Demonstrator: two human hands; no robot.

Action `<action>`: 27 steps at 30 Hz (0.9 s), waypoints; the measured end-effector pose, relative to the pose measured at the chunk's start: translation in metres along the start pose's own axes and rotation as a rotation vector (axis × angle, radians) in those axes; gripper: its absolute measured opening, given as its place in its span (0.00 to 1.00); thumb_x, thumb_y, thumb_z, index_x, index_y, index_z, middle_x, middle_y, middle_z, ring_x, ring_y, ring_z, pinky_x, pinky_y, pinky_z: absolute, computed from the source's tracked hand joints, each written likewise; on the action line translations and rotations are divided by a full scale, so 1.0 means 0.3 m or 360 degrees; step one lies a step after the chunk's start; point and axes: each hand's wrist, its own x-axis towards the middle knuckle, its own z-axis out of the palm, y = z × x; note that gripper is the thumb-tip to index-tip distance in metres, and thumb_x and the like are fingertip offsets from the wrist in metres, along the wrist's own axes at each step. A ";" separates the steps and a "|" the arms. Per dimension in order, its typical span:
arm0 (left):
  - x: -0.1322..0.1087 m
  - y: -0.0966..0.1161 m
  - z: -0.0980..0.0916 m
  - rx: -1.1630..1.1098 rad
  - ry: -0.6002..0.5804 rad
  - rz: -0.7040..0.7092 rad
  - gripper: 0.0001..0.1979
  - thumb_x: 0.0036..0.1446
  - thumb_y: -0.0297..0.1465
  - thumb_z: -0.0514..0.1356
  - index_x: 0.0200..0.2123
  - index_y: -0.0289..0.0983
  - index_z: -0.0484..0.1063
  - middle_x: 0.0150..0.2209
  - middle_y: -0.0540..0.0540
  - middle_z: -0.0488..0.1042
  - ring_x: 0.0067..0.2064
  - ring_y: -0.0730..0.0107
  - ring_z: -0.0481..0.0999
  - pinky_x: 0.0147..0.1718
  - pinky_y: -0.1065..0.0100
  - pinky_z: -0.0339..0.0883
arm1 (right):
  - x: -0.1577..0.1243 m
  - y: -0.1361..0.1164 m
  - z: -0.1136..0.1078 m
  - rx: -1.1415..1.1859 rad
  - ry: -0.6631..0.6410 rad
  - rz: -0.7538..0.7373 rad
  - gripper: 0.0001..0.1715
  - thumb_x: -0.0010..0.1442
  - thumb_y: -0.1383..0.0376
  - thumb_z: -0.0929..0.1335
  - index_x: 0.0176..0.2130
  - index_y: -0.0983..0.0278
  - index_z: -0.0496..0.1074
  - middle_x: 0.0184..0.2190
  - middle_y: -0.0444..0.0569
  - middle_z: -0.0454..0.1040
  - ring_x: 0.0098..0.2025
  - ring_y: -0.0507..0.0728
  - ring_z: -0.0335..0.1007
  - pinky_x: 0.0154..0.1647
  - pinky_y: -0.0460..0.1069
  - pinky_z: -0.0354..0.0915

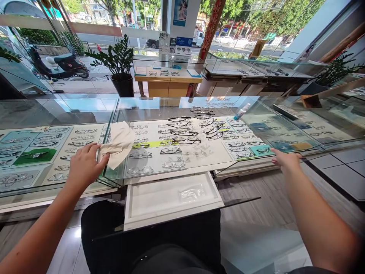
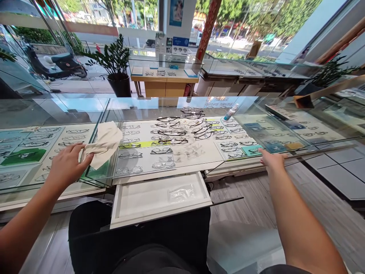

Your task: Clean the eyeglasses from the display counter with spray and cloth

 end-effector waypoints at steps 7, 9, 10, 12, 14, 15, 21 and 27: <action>-0.002 0.009 -0.007 0.0018 -0.0018 -0.0012 0.40 0.72 0.50 0.44 0.70 0.27 0.70 0.73 0.27 0.71 0.73 0.32 0.68 0.70 0.35 0.66 | -0.021 -0.030 -0.004 0.0237 -0.0190 0.0450 0.50 0.62 0.63 0.78 0.73 0.64 0.55 0.57 0.76 0.73 0.27 0.57 0.76 0.32 0.58 0.76; -0.003 0.010 -0.008 0.0009 -0.0022 -0.0011 0.40 0.73 0.50 0.44 0.71 0.27 0.70 0.73 0.28 0.70 0.73 0.32 0.68 0.69 0.34 0.65 | -0.048 -0.033 -0.027 0.0211 -0.0209 0.0373 0.49 0.60 0.61 0.78 0.71 0.65 0.58 0.57 0.78 0.73 0.37 0.65 0.82 0.38 0.62 0.76; -0.003 0.010 -0.007 0.0006 -0.0019 -0.0015 0.40 0.73 0.50 0.45 0.71 0.27 0.70 0.73 0.28 0.70 0.73 0.32 0.67 0.70 0.34 0.65 | -0.067 -0.039 -0.039 0.0156 -0.0157 0.0299 0.48 0.59 0.59 0.78 0.70 0.66 0.60 0.59 0.82 0.71 0.45 0.70 0.83 0.44 0.65 0.76; -0.003 0.010 -0.005 0.0000 -0.0010 -0.0015 0.38 0.73 0.50 0.46 0.71 0.28 0.70 0.73 0.28 0.70 0.73 0.33 0.68 0.70 0.36 0.64 | -0.121 -0.071 -0.061 -0.0027 0.0064 0.0035 0.45 0.58 0.59 0.78 0.67 0.68 0.65 0.62 0.86 0.69 0.60 0.77 0.78 0.56 0.69 0.72; -0.003 0.009 -0.003 -0.0009 -0.0002 -0.0004 0.37 0.73 0.49 0.47 0.70 0.29 0.71 0.73 0.28 0.71 0.73 0.35 0.68 0.71 0.38 0.64 | -0.202 -0.137 -0.080 -0.0246 0.0289 -0.0419 0.39 0.60 0.61 0.73 0.67 0.69 0.68 0.57 0.78 0.76 0.62 0.77 0.76 0.63 0.69 0.68; -0.003 0.009 -0.002 -0.0012 0.0007 -0.0004 0.36 0.73 0.48 0.47 0.69 0.29 0.71 0.73 0.28 0.71 0.73 0.35 0.68 0.71 0.38 0.64 | -0.254 -0.181 -0.090 -0.0256 0.0237 -0.0573 0.37 0.62 0.61 0.71 0.67 0.68 0.69 0.49 0.71 0.80 0.55 0.75 0.78 0.61 0.68 0.70; -0.005 0.014 -0.008 -0.0005 -0.0004 -0.0036 0.35 0.74 0.48 0.47 0.70 0.30 0.70 0.73 0.29 0.70 0.73 0.36 0.68 0.70 0.39 0.64 | -0.704 -0.449 -0.174 -0.0154 -0.0829 -0.1768 0.09 0.70 0.61 0.66 0.45 0.57 0.77 0.39 0.54 0.82 0.39 0.63 0.78 0.44 0.55 0.73; -0.010 0.025 -0.019 -0.0028 -0.0017 -0.0006 0.36 0.75 0.48 0.48 0.71 0.28 0.69 0.73 0.27 0.69 0.73 0.34 0.67 0.70 0.37 0.63 | -1.124 -0.480 -0.012 -0.0758 -0.2064 -0.2526 0.29 0.61 0.80 0.64 0.50 0.53 0.81 0.45 0.47 0.86 0.32 0.58 0.77 0.33 0.51 0.60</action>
